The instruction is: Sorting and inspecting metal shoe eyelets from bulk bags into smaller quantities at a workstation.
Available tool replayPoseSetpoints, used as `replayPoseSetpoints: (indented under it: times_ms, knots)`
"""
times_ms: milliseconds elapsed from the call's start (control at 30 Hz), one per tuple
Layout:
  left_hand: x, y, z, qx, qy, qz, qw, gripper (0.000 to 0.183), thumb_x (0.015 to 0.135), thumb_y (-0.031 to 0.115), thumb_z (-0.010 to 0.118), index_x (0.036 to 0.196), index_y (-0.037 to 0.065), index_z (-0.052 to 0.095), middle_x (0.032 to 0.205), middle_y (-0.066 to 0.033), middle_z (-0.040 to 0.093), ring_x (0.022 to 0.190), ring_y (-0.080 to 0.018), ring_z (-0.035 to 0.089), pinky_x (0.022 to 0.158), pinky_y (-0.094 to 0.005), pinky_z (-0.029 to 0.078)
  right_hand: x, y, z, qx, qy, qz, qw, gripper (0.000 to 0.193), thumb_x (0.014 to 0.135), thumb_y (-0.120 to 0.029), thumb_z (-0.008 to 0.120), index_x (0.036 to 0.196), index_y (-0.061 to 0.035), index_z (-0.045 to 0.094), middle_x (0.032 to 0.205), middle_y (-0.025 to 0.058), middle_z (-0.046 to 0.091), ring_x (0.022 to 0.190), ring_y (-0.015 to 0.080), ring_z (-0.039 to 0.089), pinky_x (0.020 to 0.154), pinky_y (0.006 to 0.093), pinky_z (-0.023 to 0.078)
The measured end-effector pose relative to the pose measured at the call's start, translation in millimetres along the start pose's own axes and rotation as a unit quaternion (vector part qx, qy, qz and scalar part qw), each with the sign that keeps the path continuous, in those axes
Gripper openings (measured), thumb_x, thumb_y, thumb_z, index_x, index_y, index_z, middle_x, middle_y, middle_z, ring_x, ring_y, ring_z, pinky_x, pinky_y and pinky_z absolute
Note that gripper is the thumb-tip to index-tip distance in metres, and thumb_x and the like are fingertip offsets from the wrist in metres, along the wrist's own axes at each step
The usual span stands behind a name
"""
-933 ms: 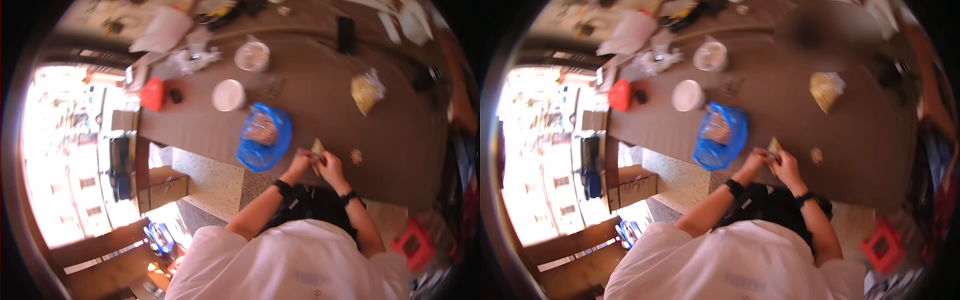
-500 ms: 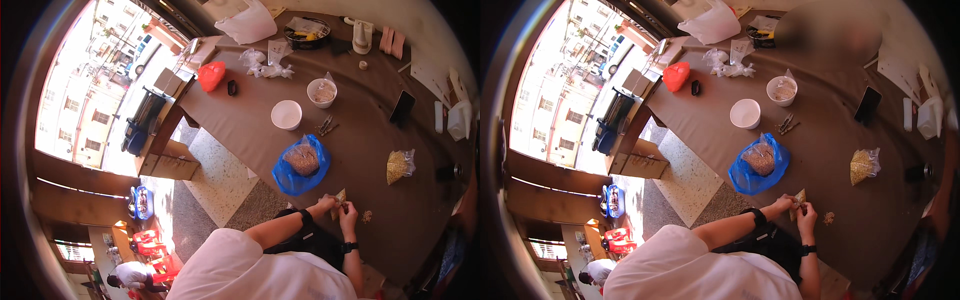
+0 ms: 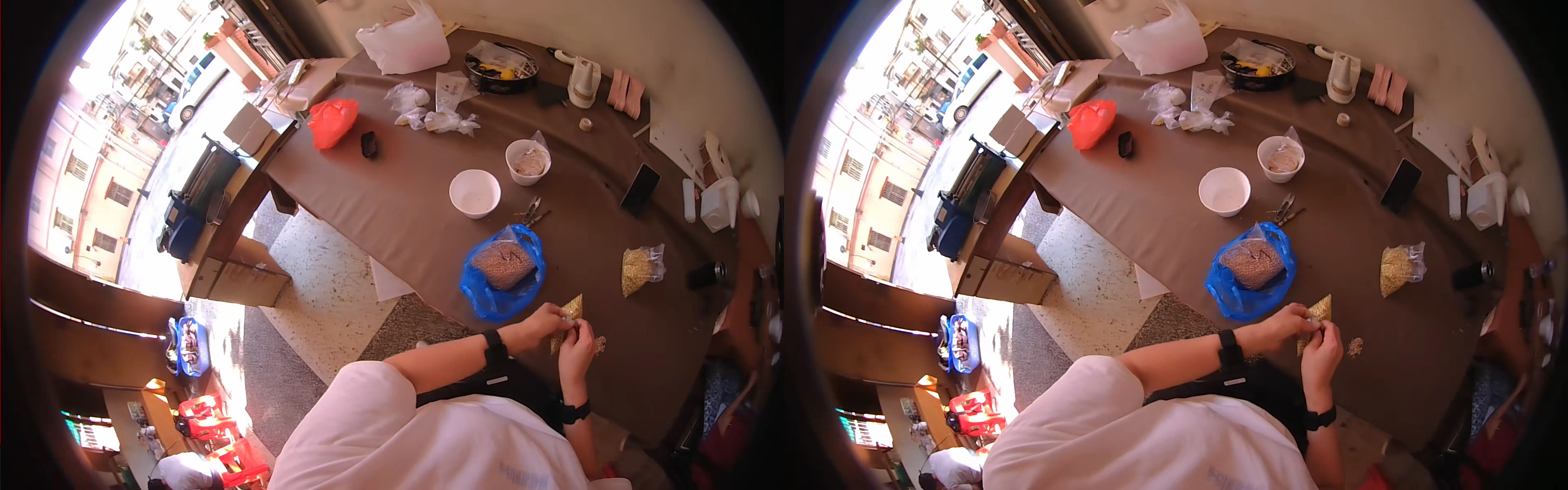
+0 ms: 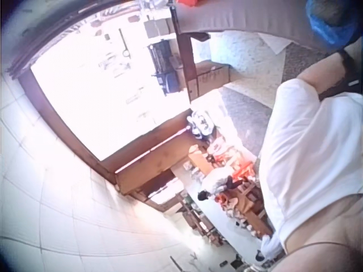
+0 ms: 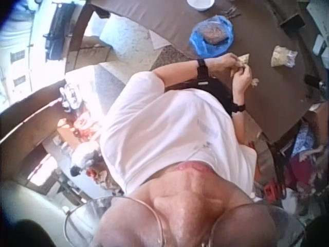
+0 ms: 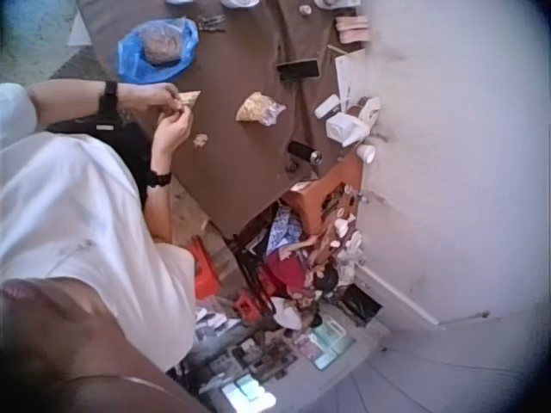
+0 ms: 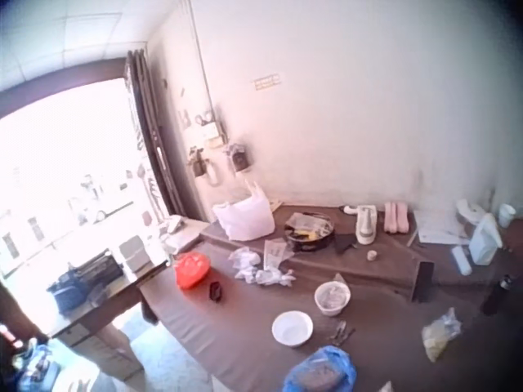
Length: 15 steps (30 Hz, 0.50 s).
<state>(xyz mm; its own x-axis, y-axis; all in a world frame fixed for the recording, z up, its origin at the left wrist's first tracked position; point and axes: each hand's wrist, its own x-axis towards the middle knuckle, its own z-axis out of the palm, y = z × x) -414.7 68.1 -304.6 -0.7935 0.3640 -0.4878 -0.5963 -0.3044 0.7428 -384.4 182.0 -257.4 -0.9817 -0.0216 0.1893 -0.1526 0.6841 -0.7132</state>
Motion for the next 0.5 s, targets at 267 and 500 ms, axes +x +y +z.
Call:
replayPoseSetpoints:
  times_ms: [267, 500]
  knots:
    - [-129.7, 46.1, -97.7, -0.157, 0.164, 0.14, 0.964, 0.025, 0.084, 0.017, 0.057, 0.103, 0.0, 0.056, 0.099, -0.0049, 0.055, 0.093, -0.0146, 0.05, 0.079, -0.0311, 0.039, -17.7, -139.3, 84.9, 0.056, -0.011, -0.166, 0.984, 0.013, 0.076, 0.002, 0.056, 0.089, -0.0002, 0.058, 0.086, 0.0151, 0.057, 0.077, 0.0341, 0.057, 0.066, 0.0384, 0.046]
    - [-235.4, 31.3, -201.5, -0.308, 0.332, 0.208, 0.867, 0.014, 0.086, 0.013, 0.051, 0.091, 0.001, 0.057, 0.084, -0.0051, 0.058, 0.076, -0.0131, 0.053, 0.065, -0.026, 0.042, -61.4, -227.3, 213.1, 0.153, -0.125, -0.253, 0.947, 0.016, 0.072, 0.008, 0.052, 0.086, 0.0015, 0.055, 0.086, 0.0153, 0.053, 0.078, 0.0341, 0.055, 0.065, 0.037, 0.046]
